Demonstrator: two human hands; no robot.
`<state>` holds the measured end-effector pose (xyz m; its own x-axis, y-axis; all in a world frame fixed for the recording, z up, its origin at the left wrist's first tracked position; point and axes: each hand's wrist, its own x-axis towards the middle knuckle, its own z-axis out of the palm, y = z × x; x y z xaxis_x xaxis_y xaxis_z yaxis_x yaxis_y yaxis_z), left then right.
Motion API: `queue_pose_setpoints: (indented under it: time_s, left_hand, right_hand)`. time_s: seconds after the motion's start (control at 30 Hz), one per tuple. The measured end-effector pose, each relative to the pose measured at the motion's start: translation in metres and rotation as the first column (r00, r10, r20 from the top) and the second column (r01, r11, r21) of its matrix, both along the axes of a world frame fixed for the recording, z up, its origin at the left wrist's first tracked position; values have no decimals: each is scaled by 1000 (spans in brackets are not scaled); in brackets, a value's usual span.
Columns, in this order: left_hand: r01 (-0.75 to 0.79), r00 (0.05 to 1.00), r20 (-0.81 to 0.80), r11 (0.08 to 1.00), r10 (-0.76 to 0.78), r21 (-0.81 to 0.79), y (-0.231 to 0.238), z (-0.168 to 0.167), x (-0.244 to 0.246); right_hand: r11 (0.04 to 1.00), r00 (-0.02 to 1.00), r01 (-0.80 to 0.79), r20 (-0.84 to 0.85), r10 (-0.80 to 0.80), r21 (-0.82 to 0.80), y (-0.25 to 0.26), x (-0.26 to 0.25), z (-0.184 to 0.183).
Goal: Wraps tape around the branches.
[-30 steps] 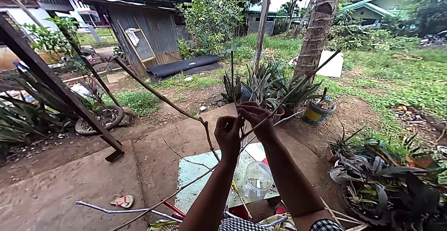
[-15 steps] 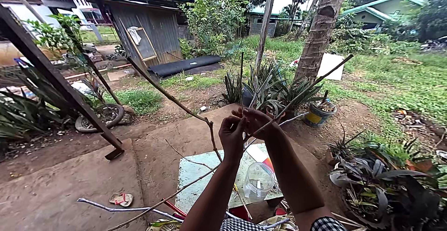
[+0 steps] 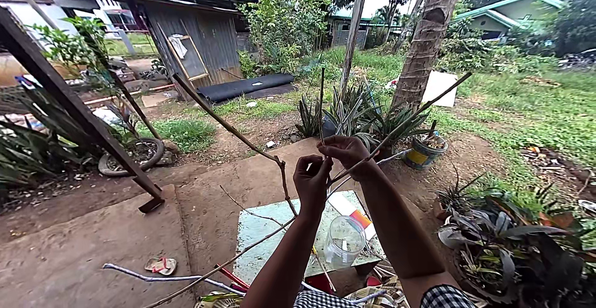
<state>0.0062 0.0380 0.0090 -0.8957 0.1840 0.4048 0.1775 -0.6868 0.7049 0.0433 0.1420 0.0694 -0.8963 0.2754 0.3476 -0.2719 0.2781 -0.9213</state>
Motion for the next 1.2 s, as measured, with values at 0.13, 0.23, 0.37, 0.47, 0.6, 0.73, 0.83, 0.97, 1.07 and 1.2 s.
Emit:
queue_pose_setpoints:
  time_s: [0.13,0.23,0.37,0.47,0.6,0.73,0.83,0.97,1.07,1.2]
  left_hand:
    - [10,1000,3,1000,-10,-9,0,0,-1]
    - [135,988,75,991,-135,9,-4,6,-2]
    - [384,906,163,921,-390,68,-10,16,-10]
    - [410,892,189,911,-411,45,-13,24,-13]
    - [404,879,239,911,-412,83,-14,29,-14]
    - [476,825,255,864,-504,166,-16,28,-16]
    - [506,827,204,851,-524,139,-16,23,-15]
    - [271,956,109,962,-274,42,-9,18,-3]
    - [156,979,127,987,-160,41,-3,19,-2]
    - [115,972,198,991,-128,73,1,23,-5]
  right_hand:
    - [999,999,-32,-31,31,-32,-1,-1,2]
    - [994,999,-44,-4,44,-102,-3,-3,9]
    - [987,999,-41,14,44,-156,16,2,7]
    - [984,1000,9,-23,-14,-178,35,21,-10]
    - [961,986,166,29,-164,-220,69,69,-74]
    - [763,814,568,77,-575,-309,97,149,-163]
    - [389,446,867,136,-885,-311,114,205,-247]
    - [197,247,965,356,-901,-171,116,266,-331]
    - [158,202,979,487,-850,-130,109,277,-368]
    - [195,138,980,568,-812,41,97,256,-398]
